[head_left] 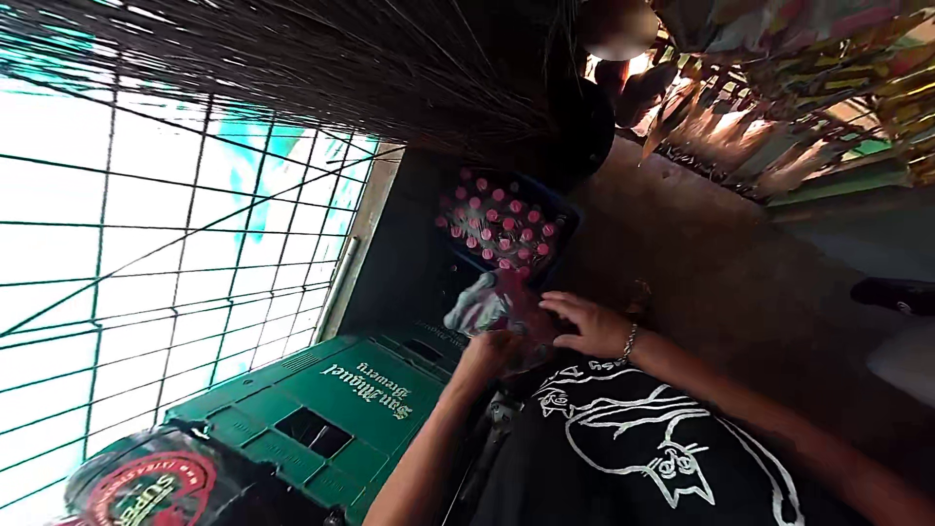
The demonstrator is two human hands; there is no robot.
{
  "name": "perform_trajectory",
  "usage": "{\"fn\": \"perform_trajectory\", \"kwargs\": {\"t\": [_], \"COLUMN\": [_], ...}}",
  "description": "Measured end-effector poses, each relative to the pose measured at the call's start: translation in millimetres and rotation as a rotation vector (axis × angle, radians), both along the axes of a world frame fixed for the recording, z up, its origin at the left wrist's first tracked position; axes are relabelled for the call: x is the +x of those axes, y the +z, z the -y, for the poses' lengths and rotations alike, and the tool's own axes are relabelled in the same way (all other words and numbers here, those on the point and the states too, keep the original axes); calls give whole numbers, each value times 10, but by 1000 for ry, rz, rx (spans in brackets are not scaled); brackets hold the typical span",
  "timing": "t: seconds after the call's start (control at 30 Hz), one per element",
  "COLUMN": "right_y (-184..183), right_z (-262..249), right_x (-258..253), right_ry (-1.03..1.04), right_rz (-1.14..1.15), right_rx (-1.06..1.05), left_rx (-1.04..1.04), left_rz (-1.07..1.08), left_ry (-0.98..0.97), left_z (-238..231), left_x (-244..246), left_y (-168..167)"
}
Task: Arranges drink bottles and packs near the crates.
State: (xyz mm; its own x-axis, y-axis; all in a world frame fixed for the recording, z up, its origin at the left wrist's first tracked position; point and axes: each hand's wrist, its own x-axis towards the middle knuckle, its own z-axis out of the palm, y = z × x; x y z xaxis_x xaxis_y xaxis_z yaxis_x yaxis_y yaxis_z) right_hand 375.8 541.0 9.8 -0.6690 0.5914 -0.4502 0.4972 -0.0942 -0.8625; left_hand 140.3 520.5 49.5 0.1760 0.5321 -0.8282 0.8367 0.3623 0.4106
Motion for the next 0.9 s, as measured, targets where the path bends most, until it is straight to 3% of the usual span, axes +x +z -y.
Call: {"fn": "perform_trajectory", "kwargs": {"t": [0.1, 0.23, 0.4, 0.63, 0.73, 0.8, 0.9], "right_y": [65, 26, 176, 8, -153, -254, -414], "right_z": [5, 131, 183, 618, 824, 845, 885], "right_x": [-148, 31, 317, 717, 870, 979, 1113], "right_ry": [251, 305, 453, 189, 26, -49, -106], "right_rz": [-24, 25, 307, 321, 278, 285, 318], "right_rx": [58, 7, -74, -191, -204, -217, -221], "left_rx": [-1, 5, -69, -41, -52, -7, 129], "left_rz": [90, 187, 294, 461, 539, 431, 190], "left_ry": [-47, -90, -294, -501, -313, -138, 48], "left_z": [63, 168, 207, 127, -15, -283, -786], "left_x": [322, 609, 981, 1216, 1155, 1033, 752], "left_y": [-11, -4, -5, -276, -423, -613, -1229]}}
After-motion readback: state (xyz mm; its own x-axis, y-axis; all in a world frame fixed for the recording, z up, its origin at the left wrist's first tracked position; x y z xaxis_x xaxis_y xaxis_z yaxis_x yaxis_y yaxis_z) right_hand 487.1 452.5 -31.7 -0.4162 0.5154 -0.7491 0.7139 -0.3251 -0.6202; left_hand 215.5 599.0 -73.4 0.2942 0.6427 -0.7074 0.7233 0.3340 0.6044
